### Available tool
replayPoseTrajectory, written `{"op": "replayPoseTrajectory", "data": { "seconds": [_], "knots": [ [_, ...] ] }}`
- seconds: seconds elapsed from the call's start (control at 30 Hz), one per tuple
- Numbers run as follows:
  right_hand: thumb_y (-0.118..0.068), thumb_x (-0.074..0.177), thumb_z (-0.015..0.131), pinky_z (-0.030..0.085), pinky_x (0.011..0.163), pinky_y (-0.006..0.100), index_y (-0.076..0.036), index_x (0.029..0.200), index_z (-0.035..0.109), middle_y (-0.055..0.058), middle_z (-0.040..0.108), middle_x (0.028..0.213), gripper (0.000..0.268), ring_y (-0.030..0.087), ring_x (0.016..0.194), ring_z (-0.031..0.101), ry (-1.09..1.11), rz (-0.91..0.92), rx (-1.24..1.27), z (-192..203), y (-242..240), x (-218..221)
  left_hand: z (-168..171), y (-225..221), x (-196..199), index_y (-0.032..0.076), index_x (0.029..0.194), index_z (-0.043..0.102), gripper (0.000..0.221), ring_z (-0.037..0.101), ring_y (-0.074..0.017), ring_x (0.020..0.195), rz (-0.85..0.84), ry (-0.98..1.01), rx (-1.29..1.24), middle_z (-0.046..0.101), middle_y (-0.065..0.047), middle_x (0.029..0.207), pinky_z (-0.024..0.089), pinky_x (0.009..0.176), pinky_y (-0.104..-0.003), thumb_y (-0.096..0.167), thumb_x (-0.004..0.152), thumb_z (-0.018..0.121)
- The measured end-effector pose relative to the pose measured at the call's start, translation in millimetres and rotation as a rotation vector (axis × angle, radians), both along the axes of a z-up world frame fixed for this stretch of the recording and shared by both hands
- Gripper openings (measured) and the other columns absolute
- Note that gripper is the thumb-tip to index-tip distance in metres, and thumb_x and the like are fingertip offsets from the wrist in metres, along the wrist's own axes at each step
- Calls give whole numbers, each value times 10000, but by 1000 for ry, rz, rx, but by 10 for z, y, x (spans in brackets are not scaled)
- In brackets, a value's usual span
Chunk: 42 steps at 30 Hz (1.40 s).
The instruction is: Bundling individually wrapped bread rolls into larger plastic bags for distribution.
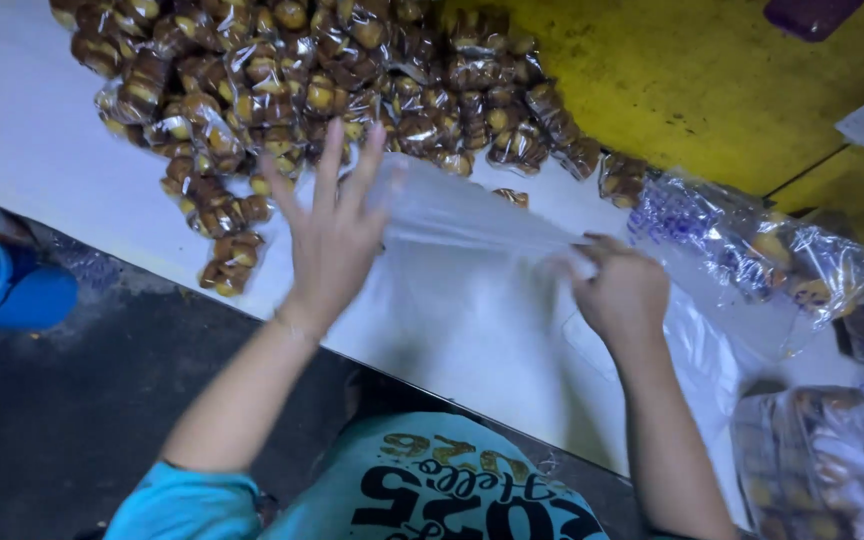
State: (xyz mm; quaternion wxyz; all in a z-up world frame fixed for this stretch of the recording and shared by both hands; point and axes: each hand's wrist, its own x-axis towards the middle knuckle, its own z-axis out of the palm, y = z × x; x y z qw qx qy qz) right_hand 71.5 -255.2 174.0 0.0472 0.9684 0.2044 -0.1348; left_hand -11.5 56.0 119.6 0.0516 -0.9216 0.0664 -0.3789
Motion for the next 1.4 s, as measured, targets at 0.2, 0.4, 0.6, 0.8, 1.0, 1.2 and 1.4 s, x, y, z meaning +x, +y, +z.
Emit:
{"op": "replayPoseTrajectory", "data": {
  "seconds": [0.2, 0.4, 0.6, 0.8, 1.0, 1.2, 1.4],
  "knots": [
    [171, 954, 438, 225, 1229, 650, 11, 1620, 232, 542, 92, 1531, 716, 708, 1391, 207, -150, -28, 862, -941, -307, -78, -817, -1086, -188, -53, 1452, 499, 505, -164, -541, 1500, 287, 761, -544, -118, -147, 1733, 123, 1079, -821, -125, 953, 470],
    [160, 1022, 565, 486, 737, 405, 124, 743, 613, 219, 523, 660, 285, 297, 638, 480, -689, -148, 1731, -1735, -864, -428, -2502, -1243, -509, 167, 872, 804, 238, 660, -259, 733, -229, -225, -902, 690, 22, 807, 583, 687, -414, 368, 890, 678],
    [-178, 749, 827, 134, 1227, 691, -308, 1093, 712, 150, 353, 1644, 385, 471, 1503, 255, -432, 215, 540, -2912, -750, -234, -2153, -1657, -481, 163, 1187, 704, 271, 370, -299, 1481, 76, 612, -591, 369, -31, 1651, 20, 1155, -750, 85, 963, 572],
    [-36, 1002, 569, 241, 1223, 592, -132, 1359, 611, 49, 770, 944, 372, 233, 1020, 742, -403, 318, 173, -3535, 137, 932, -1854, -1937, -1130, 246, 1000, 575, 255, 728, -353, 840, -351, 618, -1329, 697, 63, 872, 569, 726, -400, 24, 882, 623],
    [-101, 874, 679, 541, 951, 595, -76, 1261, 704, 197, 750, 1059, 388, 412, 964, 745, 230, 517, 132, -2309, 529, -398, -1690, -233, -1090, 179, 1492, 487, 632, 746, -436, 883, 475, 655, -740, 706, -202, 1059, 595, 699, -587, -3, 889, 533],
    [74, 778, 714, 677, 769, 456, -172, 1237, 717, 157, 462, 1417, 521, 402, 974, 728, 246, 226, -185, -2351, 524, -293, -1117, -164, -1045, 575, 1311, 604, 574, 461, -417, 1396, -92, 875, 491, 397, 115, 1617, 550, 851, -466, 132, 946, 623],
    [-211, 773, 807, 642, 769, 366, -367, 1188, 771, -3, 704, 1117, 445, 252, 957, 781, 364, -143, 222, -2435, 704, -518, -1382, 276, -405, -13, 1093, 725, 316, 703, -421, 953, 330, 953, -411, 607, -220, 1278, 622, 694, -494, -104, 817, 601]
  ]
}}
